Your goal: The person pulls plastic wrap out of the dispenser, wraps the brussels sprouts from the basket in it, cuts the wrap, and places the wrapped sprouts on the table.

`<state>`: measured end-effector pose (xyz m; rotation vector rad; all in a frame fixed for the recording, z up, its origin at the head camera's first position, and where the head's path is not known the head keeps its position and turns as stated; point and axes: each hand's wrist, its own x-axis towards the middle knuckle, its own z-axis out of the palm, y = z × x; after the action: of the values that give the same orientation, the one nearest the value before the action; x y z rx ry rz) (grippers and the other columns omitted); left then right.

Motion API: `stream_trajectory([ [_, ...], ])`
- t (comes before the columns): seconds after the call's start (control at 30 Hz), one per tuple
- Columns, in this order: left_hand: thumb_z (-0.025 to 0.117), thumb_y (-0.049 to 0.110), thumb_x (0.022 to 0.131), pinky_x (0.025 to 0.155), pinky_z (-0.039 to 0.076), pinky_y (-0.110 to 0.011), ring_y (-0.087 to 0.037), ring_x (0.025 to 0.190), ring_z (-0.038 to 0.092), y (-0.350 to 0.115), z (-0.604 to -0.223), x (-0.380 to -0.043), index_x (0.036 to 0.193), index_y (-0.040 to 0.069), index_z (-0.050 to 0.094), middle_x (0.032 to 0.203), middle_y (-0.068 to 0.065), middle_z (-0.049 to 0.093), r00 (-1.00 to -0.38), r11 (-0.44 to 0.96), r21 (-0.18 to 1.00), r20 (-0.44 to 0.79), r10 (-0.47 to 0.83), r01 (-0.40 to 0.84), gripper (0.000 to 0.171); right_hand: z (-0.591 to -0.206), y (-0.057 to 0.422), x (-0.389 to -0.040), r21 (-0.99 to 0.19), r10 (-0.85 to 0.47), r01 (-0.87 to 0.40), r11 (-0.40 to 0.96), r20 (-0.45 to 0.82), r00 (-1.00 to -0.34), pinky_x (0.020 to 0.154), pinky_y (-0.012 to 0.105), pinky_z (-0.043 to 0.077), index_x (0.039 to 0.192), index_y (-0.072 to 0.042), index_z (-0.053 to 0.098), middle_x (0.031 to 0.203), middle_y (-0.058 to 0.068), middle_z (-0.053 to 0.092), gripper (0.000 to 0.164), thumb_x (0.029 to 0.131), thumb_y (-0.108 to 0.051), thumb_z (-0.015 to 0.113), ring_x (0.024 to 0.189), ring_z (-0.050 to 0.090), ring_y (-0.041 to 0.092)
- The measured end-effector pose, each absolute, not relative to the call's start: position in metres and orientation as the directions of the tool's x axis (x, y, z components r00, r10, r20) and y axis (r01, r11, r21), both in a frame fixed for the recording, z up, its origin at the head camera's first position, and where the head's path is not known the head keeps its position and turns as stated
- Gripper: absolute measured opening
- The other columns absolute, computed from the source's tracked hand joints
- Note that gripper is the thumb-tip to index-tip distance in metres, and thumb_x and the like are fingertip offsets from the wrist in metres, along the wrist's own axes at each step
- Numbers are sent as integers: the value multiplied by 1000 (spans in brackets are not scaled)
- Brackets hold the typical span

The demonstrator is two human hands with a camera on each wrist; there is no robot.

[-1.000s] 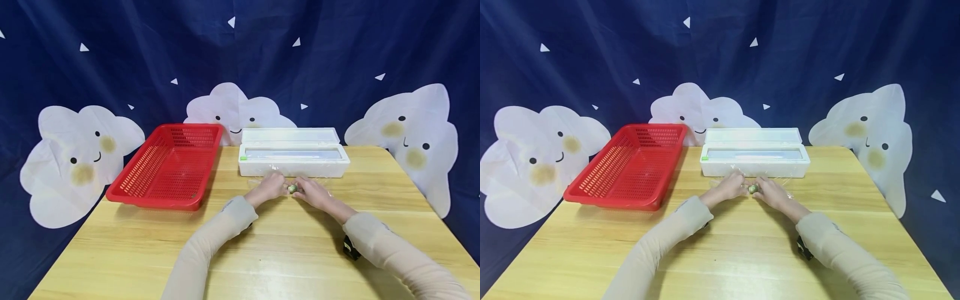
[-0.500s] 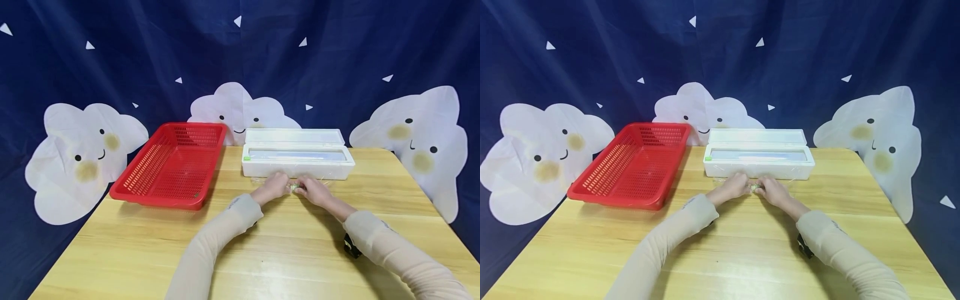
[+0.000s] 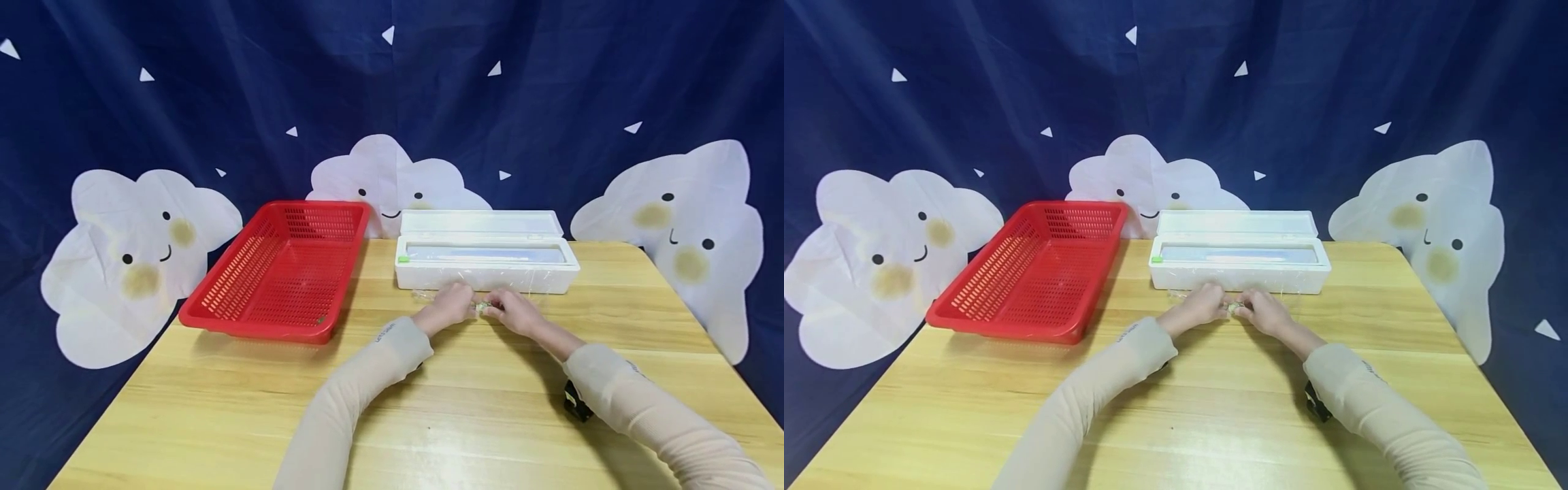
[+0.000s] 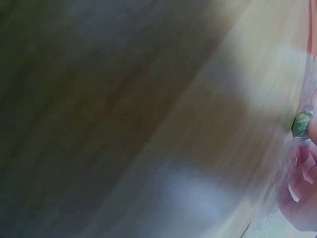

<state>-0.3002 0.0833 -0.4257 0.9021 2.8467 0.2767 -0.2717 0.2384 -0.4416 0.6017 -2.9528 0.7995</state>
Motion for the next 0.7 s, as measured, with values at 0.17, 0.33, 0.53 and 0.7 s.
stream_trajectory([
  [0.17, 69, 30, 80, 83, 46, -24, -13, 104, 58, 86, -428, -299, 112, 21, 66, 113, 7, 63, -799, 799, 162, -78, 596, 579, 34, -444, 241, -272, -545, -369, -365, 755, 108, -923, 58, 28, 39, 94, 4, 65, 74, 5, 57, 15, 85, -7, 60, 65, 46, 14],
  [0.33, 70, 31, 79, 74, 46, -24, -12, 97, 60, 86, -428, -298, 108, 22, 68, 108, 8, 66, -798, 800, 157, -90, 596, 579, 31, -445, 243, -271, -599, -377, -336, 727, 61, -924, 55, 26, 38, 97, 4, 65, 71, 4, 56, 17, 87, -8, 57, 62, 45, 12],
  [0.53, 72, 31, 76, 69, 43, -25, -9, 88, 59, 83, -426, -296, 106, 22, 69, 99, 8, 68, -795, 793, 219, -103, 598, 569, 31, -442, 243, -268, -594, -389, -342, 728, 51, -920, 62, 28, 44, 99, 5, 64, 81, 9, 64, 19, 88, -9, 57, 70, 53, 14],
  [0.7, 73, 34, 75, 58, 39, -24, -8, 74, 49, 79, -426, -292, 99, 24, 71, 80, 9, 63, -774, 779, 233, -136, 619, 582, 27, -438, 240, -260, -582, -356, -292, 759, 5, -935, 63, 32, 43, 104, 1, 65, 85, 8, 66, 24, 89, -15, 58, 69, 53, 15],
])
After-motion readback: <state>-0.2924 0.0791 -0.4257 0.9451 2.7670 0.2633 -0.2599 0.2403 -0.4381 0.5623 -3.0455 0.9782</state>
